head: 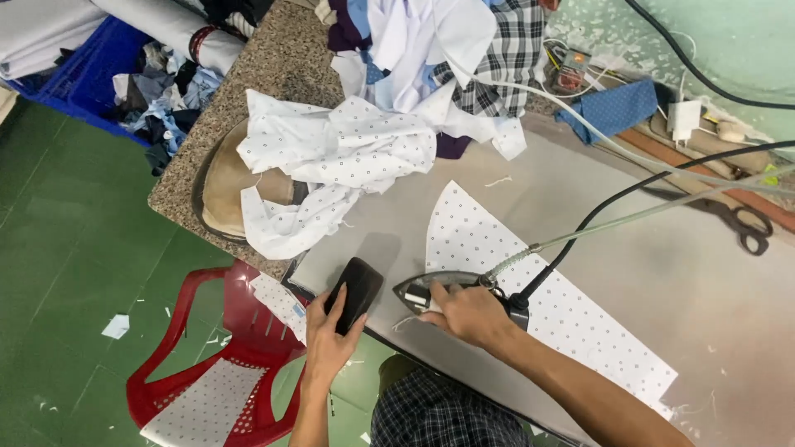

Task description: The person irons a white patterned fabric piece on a work table using a steam iron and a black pressing block. They smooth the fabric, apply the iron, and trim loose threads with scissors. The person repeats the ironing process on multiple fabric pieces, placing finished items on a nearby chair.

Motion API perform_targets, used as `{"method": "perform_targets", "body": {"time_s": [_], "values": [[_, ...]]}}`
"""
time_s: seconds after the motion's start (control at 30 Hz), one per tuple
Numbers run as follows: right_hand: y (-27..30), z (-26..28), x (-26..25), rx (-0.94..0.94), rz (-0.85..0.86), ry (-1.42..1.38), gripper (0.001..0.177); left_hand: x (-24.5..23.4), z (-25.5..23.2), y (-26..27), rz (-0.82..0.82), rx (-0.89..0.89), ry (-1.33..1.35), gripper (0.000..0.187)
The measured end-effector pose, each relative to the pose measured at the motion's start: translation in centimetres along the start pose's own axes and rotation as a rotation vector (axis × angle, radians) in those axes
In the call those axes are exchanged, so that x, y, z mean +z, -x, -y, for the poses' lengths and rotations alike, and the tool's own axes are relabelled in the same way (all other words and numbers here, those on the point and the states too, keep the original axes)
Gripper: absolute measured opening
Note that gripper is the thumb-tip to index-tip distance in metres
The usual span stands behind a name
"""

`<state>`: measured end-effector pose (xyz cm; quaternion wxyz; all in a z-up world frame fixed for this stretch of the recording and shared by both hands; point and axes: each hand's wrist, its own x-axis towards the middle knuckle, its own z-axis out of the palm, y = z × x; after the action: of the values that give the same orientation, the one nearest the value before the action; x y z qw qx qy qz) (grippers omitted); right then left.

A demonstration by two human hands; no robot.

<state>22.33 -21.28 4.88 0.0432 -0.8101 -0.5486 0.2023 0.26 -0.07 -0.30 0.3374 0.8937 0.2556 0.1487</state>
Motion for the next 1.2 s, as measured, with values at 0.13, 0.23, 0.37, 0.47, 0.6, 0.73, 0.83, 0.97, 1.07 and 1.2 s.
{"method": "perform_targets", "body": {"time_s": [0.13,0.23,0.37,0.47,0.6,0.73,0.83,0.97,1.07,1.2], "values": [[3.4,1.6,1.2,0.077,0.038,-0.026,0.06,1.1,-2.4,-2.5,0.137,0.081,-0.036,0.067],[6.2,1.4,2.4,0.141,-0.106,0.121,0.067,3.1,-3.8,-4.5,0.264,0.27,-0.144,0.065],[10.3,0.5,2.9,0.35,-0.006,-0.037,0.06,7.0,-4.5,-6.2,0.451,0.566,-0.273,0.063],[13.9,-1.0,3.5,0.429,-0.007,-0.073,0.059,9.0,-5.8,-6.8,0.5,0.721,-0.32,0.068],[18.8,-3.1,3.7,0.544,0.154,-0.184,0.064,10.0,-9.5,-6.8,0.609,0.782,-0.322,0.076],[24.9,-5.2,6.5,0.514,-0.021,-0.077,0.064,13.6,-12.2,-4.6,0.672,0.833,-0.319,0.08],[29.6,-6.4,7.4,0.556,-0.01,-0.117,0.058,16.3,-15.5,-1.8,0.723,0.871,-0.285,0.084],[36.4,-8.8,9.1,0.632,0.186,-0.185,0.062,20.0,-19.9,2.6,0.832,0.871,-0.249,0.078],[42.0,-10.4,10.5,0.708,0.24,-0.202,0.062,22.6,-23.3,6.0,0.819,0.902,-0.233,0.078],[48.8,-12.8,10.7,0.912,0.334,-0.341,0.046,25.0,-28.2,10.0,0.921,0.864,-0.212,0.072]]}}
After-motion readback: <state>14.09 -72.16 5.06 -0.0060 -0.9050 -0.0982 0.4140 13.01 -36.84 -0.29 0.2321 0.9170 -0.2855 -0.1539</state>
